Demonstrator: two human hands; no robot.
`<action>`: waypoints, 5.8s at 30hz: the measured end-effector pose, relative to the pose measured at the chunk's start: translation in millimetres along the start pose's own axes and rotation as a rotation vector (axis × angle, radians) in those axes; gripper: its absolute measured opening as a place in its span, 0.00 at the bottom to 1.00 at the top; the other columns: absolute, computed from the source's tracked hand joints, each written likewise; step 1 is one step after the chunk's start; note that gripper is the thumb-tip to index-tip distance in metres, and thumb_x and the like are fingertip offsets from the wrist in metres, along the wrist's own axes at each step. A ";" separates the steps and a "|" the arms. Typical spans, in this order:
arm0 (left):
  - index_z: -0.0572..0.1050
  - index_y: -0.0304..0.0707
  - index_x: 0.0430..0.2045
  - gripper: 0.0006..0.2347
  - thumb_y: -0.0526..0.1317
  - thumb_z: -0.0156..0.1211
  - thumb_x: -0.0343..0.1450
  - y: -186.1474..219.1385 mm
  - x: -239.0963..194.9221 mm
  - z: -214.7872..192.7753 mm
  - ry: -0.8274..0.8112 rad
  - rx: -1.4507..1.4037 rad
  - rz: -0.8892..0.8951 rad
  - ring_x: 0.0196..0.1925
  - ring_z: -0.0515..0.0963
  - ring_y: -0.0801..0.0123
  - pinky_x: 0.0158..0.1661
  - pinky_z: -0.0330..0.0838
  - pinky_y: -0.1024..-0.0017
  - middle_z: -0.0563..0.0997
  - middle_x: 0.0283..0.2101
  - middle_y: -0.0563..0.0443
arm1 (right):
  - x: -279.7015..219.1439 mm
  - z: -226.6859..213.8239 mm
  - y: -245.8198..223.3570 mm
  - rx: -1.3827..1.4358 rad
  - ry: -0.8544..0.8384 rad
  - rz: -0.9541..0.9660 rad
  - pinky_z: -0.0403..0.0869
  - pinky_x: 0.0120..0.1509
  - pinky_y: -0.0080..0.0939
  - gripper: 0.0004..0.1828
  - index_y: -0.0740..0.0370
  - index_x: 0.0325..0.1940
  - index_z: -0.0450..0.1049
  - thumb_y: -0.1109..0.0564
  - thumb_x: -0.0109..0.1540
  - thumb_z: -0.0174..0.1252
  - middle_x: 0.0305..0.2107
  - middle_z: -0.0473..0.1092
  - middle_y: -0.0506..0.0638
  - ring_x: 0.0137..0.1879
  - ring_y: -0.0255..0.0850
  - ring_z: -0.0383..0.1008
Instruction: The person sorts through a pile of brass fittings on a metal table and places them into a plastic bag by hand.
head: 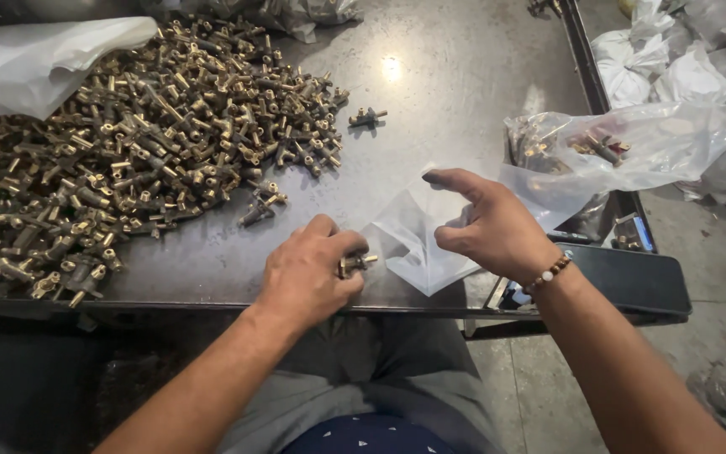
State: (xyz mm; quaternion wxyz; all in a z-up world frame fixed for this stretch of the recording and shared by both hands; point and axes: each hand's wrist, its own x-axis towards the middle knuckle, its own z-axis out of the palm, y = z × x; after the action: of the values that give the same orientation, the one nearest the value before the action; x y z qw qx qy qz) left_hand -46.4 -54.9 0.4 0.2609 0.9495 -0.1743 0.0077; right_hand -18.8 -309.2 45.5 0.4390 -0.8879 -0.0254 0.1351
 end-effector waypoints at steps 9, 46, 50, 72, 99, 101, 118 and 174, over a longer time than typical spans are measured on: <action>0.84 0.46 0.39 0.13 0.38 0.67 0.61 -25.6 18.1 5.0 0.185 -0.520 -0.176 0.31 0.81 0.67 0.33 0.77 0.69 0.83 0.31 0.50 | 10.2 7.9 -11.3 -0.065 -0.009 -0.160 0.73 0.33 0.32 0.41 0.61 0.67 0.68 0.65 0.47 0.61 0.48 0.78 0.47 0.26 0.28 0.69; 0.84 0.44 0.31 0.11 0.49 0.65 0.65 9.4 49.5 -11.1 0.013 -0.206 -0.097 0.33 0.84 0.54 0.36 0.76 0.58 0.85 0.31 0.46 | 23.2 11.0 34.7 0.169 -0.047 -0.342 0.67 0.66 0.31 0.43 0.67 0.70 0.63 0.70 0.50 0.64 0.62 0.70 0.53 0.65 0.31 0.68; 0.84 0.44 0.31 0.10 0.48 0.64 0.68 28.4 68.6 -41.0 0.084 -0.195 -0.047 0.35 0.84 0.58 0.38 0.75 0.59 0.85 0.32 0.48 | -2.9 -38.8 -27.1 -0.036 -0.032 -0.020 0.74 0.32 0.34 0.43 0.56 0.72 0.64 0.71 0.51 0.59 0.62 0.72 0.49 0.31 0.35 0.68; 0.83 0.39 0.27 0.12 0.48 0.64 0.67 -0.9 32.3 -11.1 0.207 -0.372 -0.159 0.26 0.84 0.62 0.31 0.76 0.65 0.83 0.23 0.48 | -45.8 -3.7 -70.3 -0.429 0.455 -0.324 0.75 0.38 0.45 0.41 0.60 0.62 0.64 0.61 0.49 0.76 0.44 0.72 0.55 0.36 0.45 0.76; 0.82 0.46 0.40 0.11 0.44 0.71 0.66 20.9 -1.5 -57.8 0.282 -0.071 0.193 0.57 0.77 0.53 0.55 0.73 0.57 0.78 0.54 0.45 | -59.8 21.5 -39.5 -0.289 0.383 -0.265 0.75 0.37 0.43 0.34 0.54 0.62 0.73 0.61 0.51 0.68 0.40 0.72 0.54 0.27 0.44 0.76; 0.83 0.47 0.41 0.10 0.43 0.70 0.68 30.0 -4.0 -50.0 0.208 -0.274 0.302 0.62 0.76 0.52 0.57 0.74 0.59 0.77 0.59 0.44 | -58.9 25.6 -42.6 -0.302 0.339 -0.255 0.75 0.38 0.44 0.35 0.53 0.64 0.72 0.61 0.51 0.67 0.41 0.72 0.54 0.30 0.46 0.77; 0.82 0.42 0.46 0.16 0.26 0.62 0.66 13.9 7.8 -4.4 0.246 -0.114 0.294 0.37 0.81 0.61 0.38 0.76 0.66 0.81 0.43 0.48 | -88.4 51.1 -8.0 -0.434 0.246 -0.282 0.74 0.45 0.54 0.34 0.52 0.66 0.68 0.64 0.54 0.57 0.43 0.71 0.52 0.45 0.53 0.76; 0.67 0.49 0.64 0.35 0.42 0.69 0.58 -25.6 31.6 -49.7 -0.064 0.208 0.091 0.54 0.77 0.53 0.52 0.72 0.60 0.78 0.53 0.47 | -24.5 56.8 45.8 0.491 0.692 -0.141 0.74 0.55 0.33 0.24 0.67 0.63 0.73 0.63 0.62 0.63 0.48 0.78 0.50 0.51 0.34 0.75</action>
State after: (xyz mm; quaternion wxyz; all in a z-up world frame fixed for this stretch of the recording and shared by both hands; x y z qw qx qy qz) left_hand -4.4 -19.9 34.0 0.1548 0.9622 -0.2239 0.0072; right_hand -60.6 -297.4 -18.0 0.6279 -0.7463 0.0958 -0.1990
